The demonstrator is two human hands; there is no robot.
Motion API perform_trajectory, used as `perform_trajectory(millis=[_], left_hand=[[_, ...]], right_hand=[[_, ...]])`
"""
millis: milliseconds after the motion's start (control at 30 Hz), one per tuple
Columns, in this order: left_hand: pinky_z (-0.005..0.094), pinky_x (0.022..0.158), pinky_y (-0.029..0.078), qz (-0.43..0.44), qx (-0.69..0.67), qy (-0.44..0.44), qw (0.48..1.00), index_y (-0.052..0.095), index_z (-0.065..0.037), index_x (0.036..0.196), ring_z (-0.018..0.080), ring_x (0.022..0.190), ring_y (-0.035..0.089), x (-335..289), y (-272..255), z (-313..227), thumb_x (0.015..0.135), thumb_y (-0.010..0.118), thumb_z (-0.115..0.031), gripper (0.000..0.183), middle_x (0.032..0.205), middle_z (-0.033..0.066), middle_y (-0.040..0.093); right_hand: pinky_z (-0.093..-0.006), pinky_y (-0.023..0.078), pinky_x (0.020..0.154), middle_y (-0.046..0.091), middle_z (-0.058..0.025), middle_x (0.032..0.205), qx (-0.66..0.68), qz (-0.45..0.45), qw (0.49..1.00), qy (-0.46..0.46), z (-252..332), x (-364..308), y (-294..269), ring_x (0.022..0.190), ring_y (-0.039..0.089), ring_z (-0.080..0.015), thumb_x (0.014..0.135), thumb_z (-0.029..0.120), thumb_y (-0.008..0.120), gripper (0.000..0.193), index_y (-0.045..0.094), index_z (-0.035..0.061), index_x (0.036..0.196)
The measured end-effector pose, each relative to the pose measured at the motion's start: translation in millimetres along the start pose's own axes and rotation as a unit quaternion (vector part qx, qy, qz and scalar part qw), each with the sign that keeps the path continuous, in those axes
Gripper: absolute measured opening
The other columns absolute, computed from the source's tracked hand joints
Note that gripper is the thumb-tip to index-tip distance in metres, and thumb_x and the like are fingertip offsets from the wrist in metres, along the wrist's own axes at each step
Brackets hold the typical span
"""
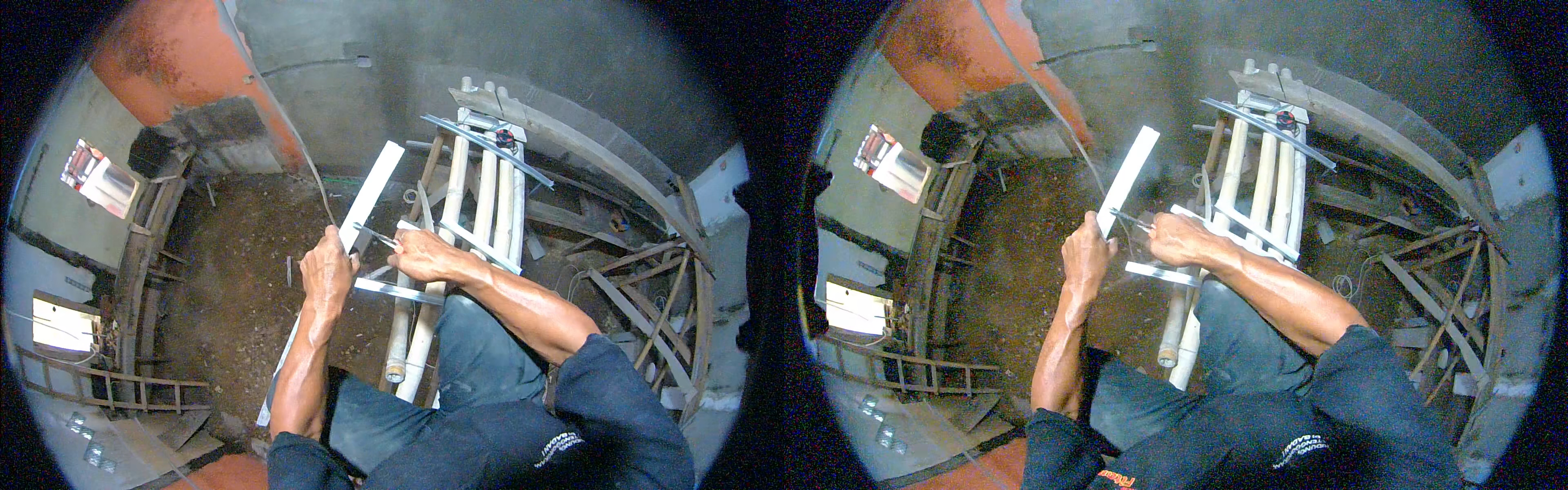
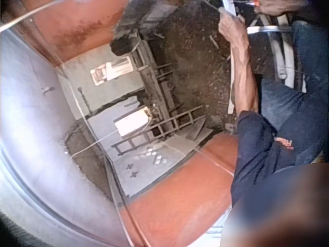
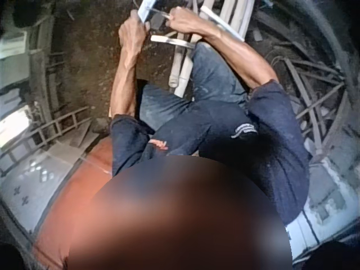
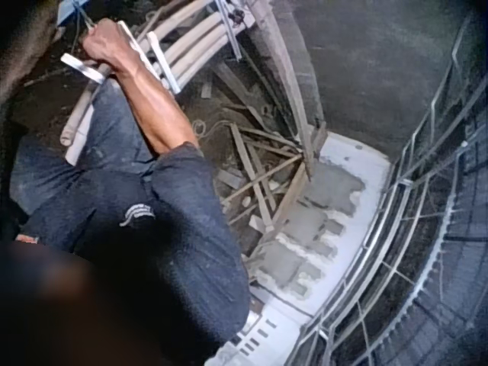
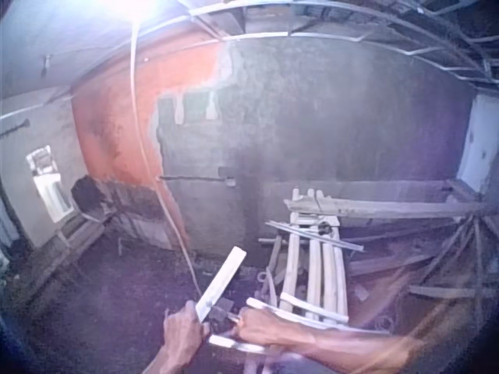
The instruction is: The person uses tin snips to cut a long white metal profile into shorter pieces. They repeatedly position the profile, cut it, and set the cut pieces aside on a wooden support structure.
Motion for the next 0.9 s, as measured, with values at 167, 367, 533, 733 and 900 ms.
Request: perform_trajectory(millis=[167, 367, 533, 733, 900], left_hand=[[0.0511, 0.067, 0.055, -0.008, 0.025, 0.030, 0.999, 0.050, -0.001, 0.096, 0.0431, 0.077, 0.069, -2.1, 7.6, -5.8, 0.075, 0.078, -0.013, 0.037, 0.086, 0.0230, 0.067], [0.0506, 0.067, 0.056, -0.008, 0.035, 0.032, 0.999, 0.050, -0.001, 0.097, 0.0427, 0.076, 0.069, -4.4, 14.4, -3.0, 0.075, 0.077, -0.014, 0.037, 0.085, 0.0236, 0.067], [0.0504, 0.068, 0.056, -0.021, 0.030, 0.018, 0.999, 0.051, -0.001, 0.097, 0.0424, 0.076, 0.070, -4.0, 9.9, -1.5, 0.075, 0.078, -0.014, 0.037, 0.086, 0.0227, 0.067], [0.0510, 0.068, 0.055, -0.028, -0.009, 0.035, 0.999, 0.052, -0.002, 0.096, 0.0429, 0.077, 0.069, -2.3, 7.6, 3.2, 0.074, 0.080, -0.014, 0.037, 0.085, 0.0221, 0.068], [0.0519, 0.068, 0.053, -0.044, -0.021, 0.045, 0.998, 0.055, -0.005, 0.097, 0.0428, 0.079, 0.068, 3.1, 1.1, 14.4, 0.073, 0.080, -0.014, 0.036, 0.085, 0.0194, 0.069]], right_hand=[[-0.0520, 0.051, 0.081, 0.066, -0.0336, 0.087, -0.017, 0.007, 1.000, -0.003, -3.8, 3.2, -1.4, 0.088, 0.067, -0.0479, 0.088, 0.029, 0.063, 0.039, 0.064, -0.0098, 0.096], [-0.0533, 0.053, 0.084, 0.066, -0.0363, 0.090, -0.049, -0.010, 0.999, -0.004, -0.2, 1.3, -0.8, 0.088, 0.067, -0.0498, 0.090, 0.027, 0.050, 0.042, 0.069, -0.0104, 0.085], [-0.0520, 0.053, 0.086, 0.067, -0.0332, 0.088, -0.094, -0.003, 0.993, -0.069, 11.3, 5.8, 3.3, 0.085, 0.066, -0.0494, 0.093, 0.027, 0.049, 0.042, 0.071, -0.0083, 0.085], [-0.0486, 0.054, 0.079, 0.069, -0.0256, 0.082, -0.080, -0.021, 0.994, -0.074, 6.8, 8.8, 3.1, 0.082, 0.068, -0.0421, 0.094, 0.032, 0.061, 0.039, 0.067, -0.0058, 0.089], [-0.0520, 0.055, 0.080, 0.069, -0.0248, 0.087, -0.148, -0.033, 0.983, -0.107, 23.8, 9.3, 15.0, 0.084, 0.069, -0.0423, 0.095, 0.034, 0.050, 0.036, 0.071, 0.0045, 0.097]])
Point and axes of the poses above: each hand's wrist, its own x-axis towards the middle knuckle, its own y-axis out of the palm, z = x × y, the point moved 9 cm from there along x, towards the middle knuckle
